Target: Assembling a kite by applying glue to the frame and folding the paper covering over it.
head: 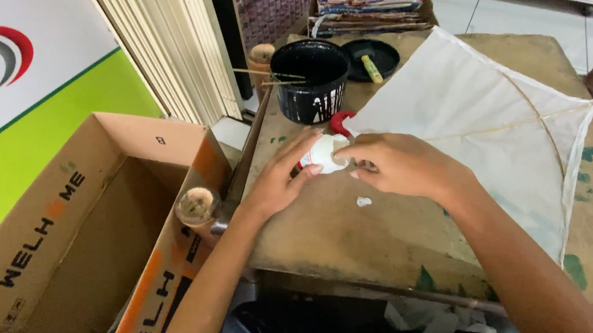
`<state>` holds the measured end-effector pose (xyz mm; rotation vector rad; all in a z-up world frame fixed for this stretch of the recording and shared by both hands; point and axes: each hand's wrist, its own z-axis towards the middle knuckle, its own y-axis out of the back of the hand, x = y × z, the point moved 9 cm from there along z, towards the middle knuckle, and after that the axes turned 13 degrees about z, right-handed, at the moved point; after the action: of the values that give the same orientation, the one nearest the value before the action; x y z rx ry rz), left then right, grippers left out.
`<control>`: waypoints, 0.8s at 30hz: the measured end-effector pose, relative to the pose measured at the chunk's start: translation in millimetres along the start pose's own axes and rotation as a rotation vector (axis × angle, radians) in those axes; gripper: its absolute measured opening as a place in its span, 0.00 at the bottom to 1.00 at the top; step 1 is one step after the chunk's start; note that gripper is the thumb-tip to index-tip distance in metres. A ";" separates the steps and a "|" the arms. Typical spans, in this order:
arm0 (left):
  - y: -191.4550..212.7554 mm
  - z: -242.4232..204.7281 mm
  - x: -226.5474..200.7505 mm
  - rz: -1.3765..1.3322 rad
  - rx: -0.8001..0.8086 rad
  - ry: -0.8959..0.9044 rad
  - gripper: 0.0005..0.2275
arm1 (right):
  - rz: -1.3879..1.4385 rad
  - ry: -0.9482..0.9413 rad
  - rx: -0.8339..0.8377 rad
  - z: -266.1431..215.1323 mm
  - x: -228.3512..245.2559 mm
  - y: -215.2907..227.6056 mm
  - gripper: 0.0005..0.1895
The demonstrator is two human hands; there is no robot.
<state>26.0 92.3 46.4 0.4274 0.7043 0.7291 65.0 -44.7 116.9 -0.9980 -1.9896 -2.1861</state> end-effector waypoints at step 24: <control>-4.6 -1.1 7.8 0.115 0.018 0.038 0.22 | -0.056 0.054 -0.076 3.7 -17.5 1.4 0.16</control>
<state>31.5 95.0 39.7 0.4743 0.7264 0.8414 81.1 -48.5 110.0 -0.8917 -1.9490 -2.3073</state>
